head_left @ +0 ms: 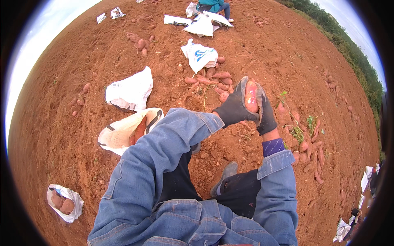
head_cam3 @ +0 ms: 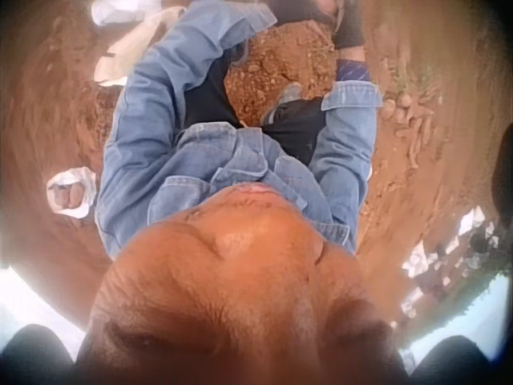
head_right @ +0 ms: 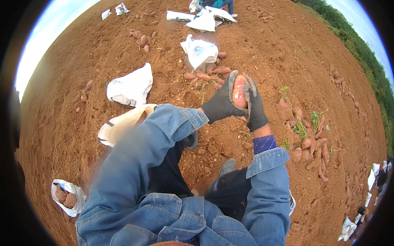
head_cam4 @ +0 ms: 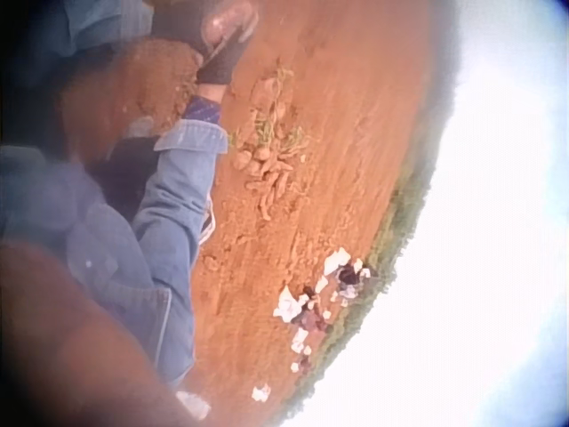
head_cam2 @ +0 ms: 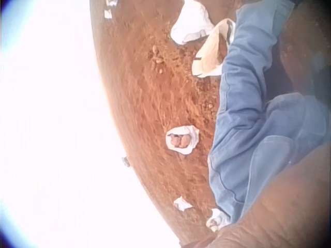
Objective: The person sits on the ground in a field and picks up sweet potatoes one by one, removing attached stems and dirt. They place the cleaned potatoes into a white sack. Other workers are visible in the background performing similar tasks.
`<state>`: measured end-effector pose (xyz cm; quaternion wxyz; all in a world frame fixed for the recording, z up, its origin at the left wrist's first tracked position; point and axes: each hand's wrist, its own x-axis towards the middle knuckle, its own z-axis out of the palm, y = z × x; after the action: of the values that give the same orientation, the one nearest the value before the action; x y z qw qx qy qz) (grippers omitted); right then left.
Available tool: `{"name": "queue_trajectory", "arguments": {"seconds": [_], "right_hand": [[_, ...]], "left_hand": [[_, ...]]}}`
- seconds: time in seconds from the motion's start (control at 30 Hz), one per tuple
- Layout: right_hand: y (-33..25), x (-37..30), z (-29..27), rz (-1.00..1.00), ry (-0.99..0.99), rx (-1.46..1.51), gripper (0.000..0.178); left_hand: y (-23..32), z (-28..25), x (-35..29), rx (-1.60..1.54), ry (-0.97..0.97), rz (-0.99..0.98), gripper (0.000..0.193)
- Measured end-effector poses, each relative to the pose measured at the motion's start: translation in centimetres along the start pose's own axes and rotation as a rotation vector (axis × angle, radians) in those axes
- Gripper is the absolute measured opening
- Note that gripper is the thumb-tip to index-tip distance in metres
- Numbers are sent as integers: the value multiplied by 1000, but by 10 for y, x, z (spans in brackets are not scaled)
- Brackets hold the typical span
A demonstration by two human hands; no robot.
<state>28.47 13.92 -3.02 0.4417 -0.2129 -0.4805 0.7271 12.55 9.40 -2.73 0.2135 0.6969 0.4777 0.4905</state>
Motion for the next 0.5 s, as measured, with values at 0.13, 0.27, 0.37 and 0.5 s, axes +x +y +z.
{"name": "queue_trajectory", "arguments": {"seconds": [0.13,0.27,0.37,0.5], "right_hand": [[2,9,-2,-156,153,-510,62],[7,12,-2,-160,217,-690,63],[9,7,-2,-284,254,-650,52],[5,7,-7,-294,378,-740,42]], "left_hand": [[1,-3,0,227,-91,39,128],[5,-4,-1,281,-75,118,124],[4,-7,-2,232,-138,73,128],[5,-9,2,-50,-194,-158,136]]}}
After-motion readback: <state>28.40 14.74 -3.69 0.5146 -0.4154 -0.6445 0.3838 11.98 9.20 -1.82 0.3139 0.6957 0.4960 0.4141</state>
